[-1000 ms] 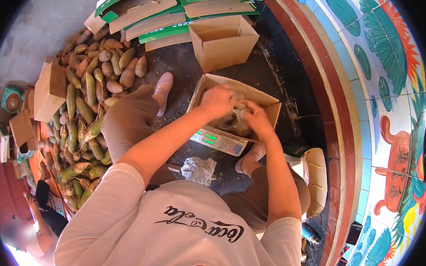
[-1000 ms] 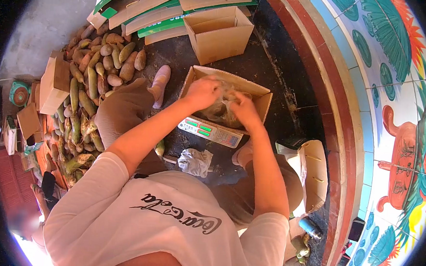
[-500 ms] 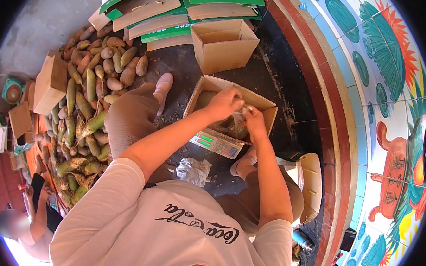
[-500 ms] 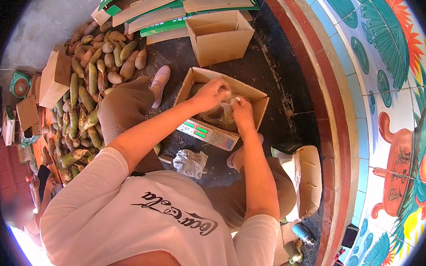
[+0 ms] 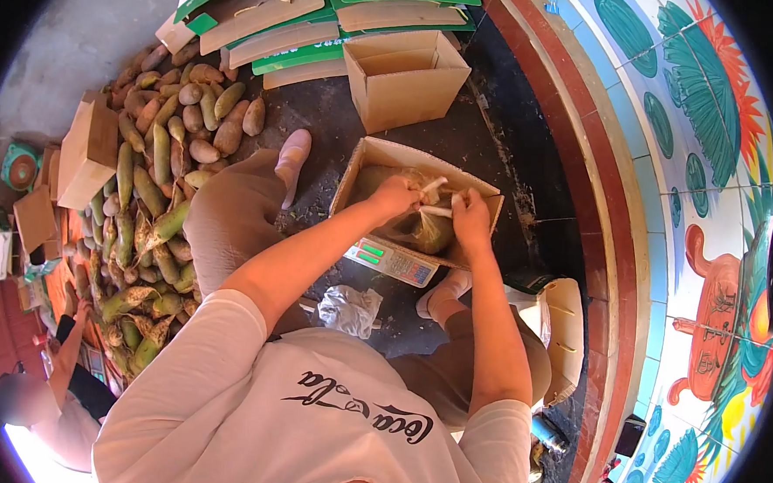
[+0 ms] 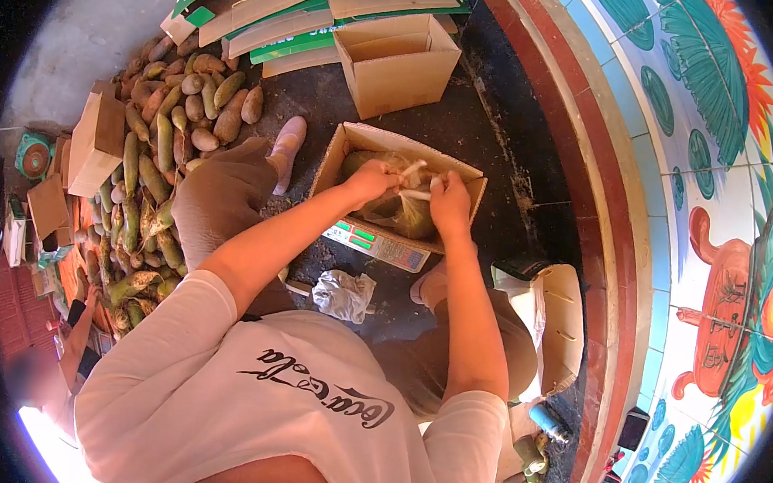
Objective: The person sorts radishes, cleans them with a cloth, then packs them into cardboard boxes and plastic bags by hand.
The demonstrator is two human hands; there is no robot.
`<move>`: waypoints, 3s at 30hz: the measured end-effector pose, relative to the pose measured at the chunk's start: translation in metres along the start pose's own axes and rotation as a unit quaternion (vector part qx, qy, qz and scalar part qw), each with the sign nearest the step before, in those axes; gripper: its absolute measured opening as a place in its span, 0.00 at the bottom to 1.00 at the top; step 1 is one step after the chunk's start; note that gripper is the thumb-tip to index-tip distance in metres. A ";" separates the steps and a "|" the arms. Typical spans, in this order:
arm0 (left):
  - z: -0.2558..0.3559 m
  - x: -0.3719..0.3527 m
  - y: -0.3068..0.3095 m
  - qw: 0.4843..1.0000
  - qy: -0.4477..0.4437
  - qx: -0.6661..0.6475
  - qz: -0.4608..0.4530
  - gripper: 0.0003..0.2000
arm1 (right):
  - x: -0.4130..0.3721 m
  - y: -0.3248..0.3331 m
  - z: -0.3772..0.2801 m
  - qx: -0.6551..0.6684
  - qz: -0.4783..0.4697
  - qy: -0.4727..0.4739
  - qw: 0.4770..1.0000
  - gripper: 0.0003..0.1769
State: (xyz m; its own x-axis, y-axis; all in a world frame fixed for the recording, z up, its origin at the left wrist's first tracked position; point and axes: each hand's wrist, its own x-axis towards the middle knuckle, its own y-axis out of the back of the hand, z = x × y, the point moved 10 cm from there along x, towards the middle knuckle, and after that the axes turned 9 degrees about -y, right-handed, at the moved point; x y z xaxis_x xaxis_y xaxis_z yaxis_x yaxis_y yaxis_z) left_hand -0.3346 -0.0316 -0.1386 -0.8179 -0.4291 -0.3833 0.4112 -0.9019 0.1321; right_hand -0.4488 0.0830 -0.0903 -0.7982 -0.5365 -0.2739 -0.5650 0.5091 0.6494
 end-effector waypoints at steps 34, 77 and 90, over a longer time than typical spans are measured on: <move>0.012 0.004 0.019 0.993 -0.078 -0.054 0.074 0.11 | -0.014 -0.040 -0.028 0.086 -0.055 0.062 0.993 0.11; 0.051 -0.026 0.019 0.919 -0.194 0.330 0.095 0.06 | -0.004 -0.040 -0.024 0.047 -0.170 0.050 0.983 0.03; 0.060 -0.043 0.003 0.819 -0.155 0.552 -0.030 0.07 | -0.008 -0.038 -0.033 -0.288 -0.022 0.132 0.948 0.09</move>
State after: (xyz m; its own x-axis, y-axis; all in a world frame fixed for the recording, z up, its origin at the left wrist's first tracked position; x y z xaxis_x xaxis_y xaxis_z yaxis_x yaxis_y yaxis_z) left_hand -0.3224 -0.0189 -0.0671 -0.9567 -0.2189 -0.1917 -0.1084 -0.3433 0.9330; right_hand -0.4139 0.0455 -0.0891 -0.6534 -0.7369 -0.1732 -0.3284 0.0698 0.9420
